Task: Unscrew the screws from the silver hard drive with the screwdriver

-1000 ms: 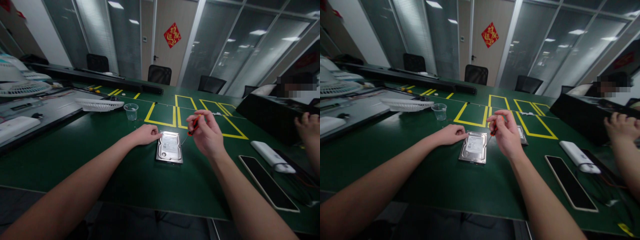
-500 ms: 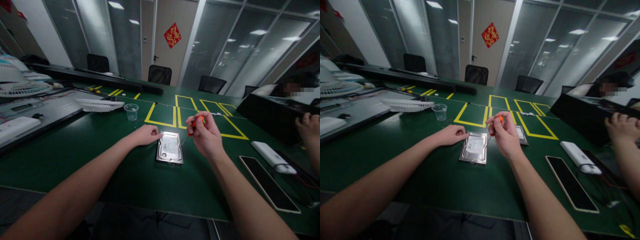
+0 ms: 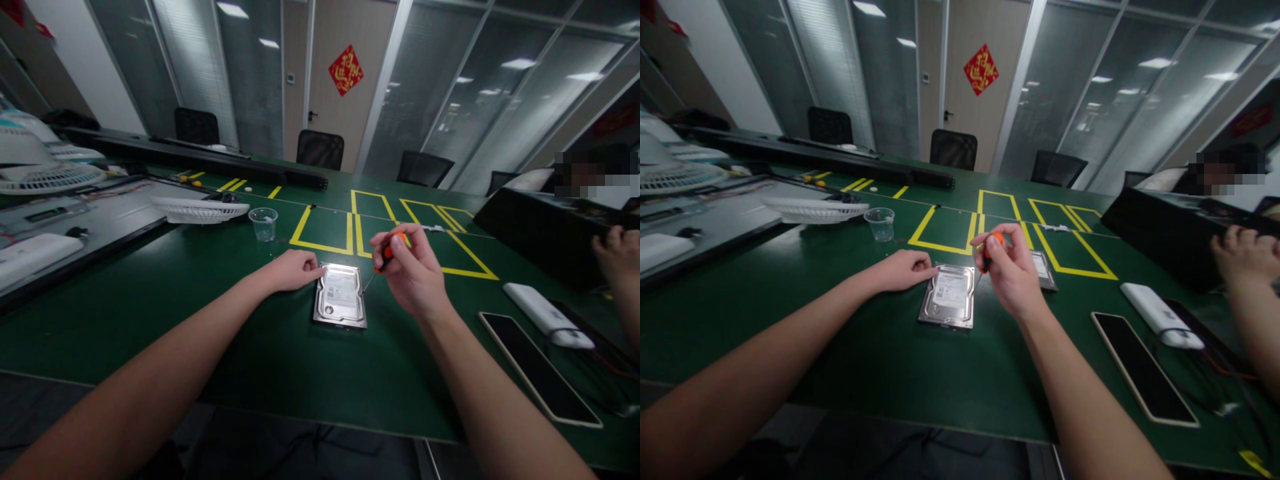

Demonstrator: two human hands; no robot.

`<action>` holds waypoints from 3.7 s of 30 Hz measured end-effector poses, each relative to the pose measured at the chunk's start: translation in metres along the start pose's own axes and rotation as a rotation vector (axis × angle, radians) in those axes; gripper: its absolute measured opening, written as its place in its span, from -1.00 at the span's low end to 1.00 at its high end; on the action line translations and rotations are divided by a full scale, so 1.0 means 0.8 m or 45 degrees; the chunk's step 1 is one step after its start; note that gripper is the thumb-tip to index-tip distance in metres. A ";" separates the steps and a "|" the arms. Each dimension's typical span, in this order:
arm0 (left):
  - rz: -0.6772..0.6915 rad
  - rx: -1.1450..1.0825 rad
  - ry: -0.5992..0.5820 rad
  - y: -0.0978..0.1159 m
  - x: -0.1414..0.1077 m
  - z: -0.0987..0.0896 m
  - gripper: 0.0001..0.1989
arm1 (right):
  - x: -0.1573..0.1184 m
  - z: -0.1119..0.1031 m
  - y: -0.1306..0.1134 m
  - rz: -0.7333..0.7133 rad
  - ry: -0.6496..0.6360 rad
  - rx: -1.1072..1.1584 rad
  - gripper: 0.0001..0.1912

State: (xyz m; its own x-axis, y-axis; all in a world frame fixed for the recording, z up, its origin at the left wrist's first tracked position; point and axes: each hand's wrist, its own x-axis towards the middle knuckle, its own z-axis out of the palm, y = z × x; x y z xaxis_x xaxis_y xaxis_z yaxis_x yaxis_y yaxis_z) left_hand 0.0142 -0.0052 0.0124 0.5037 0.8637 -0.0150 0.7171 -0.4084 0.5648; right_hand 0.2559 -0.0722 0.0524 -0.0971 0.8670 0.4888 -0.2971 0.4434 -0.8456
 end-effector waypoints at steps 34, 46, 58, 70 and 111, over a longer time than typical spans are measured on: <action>0.035 0.063 0.043 -0.007 0.003 0.005 -0.57 | 0.001 -0.002 -0.005 0.032 0.030 0.114 -0.97; 0.054 0.089 0.047 -0.003 0.001 0.004 -0.58 | 0.004 -0.002 -0.008 0.051 0.017 0.106 -0.70; 0.163 0.274 -0.012 0.002 0.000 0.009 -0.49 | 0.000 -0.002 -0.006 0.059 0.057 0.109 -0.95; 0.221 0.327 -0.001 -0.001 0.002 0.011 -0.48 | 0.005 -0.006 -0.006 0.036 0.048 0.065 -0.77; 0.151 0.408 -0.051 0.006 -0.005 0.015 -0.37 | 0.004 -0.005 -0.010 0.071 0.069 0.063 -0.73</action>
State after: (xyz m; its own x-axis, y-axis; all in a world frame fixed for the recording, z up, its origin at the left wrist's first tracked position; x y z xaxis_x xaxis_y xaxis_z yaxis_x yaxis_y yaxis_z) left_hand 0.0219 -0.0140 0.0051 0.6066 0.7950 -0.0010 0.7642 -0.5827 0.2764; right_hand 0.2613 -0.0716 0.0598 -0.0634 0.9019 0.4273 -0.3390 0.3833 -0.8592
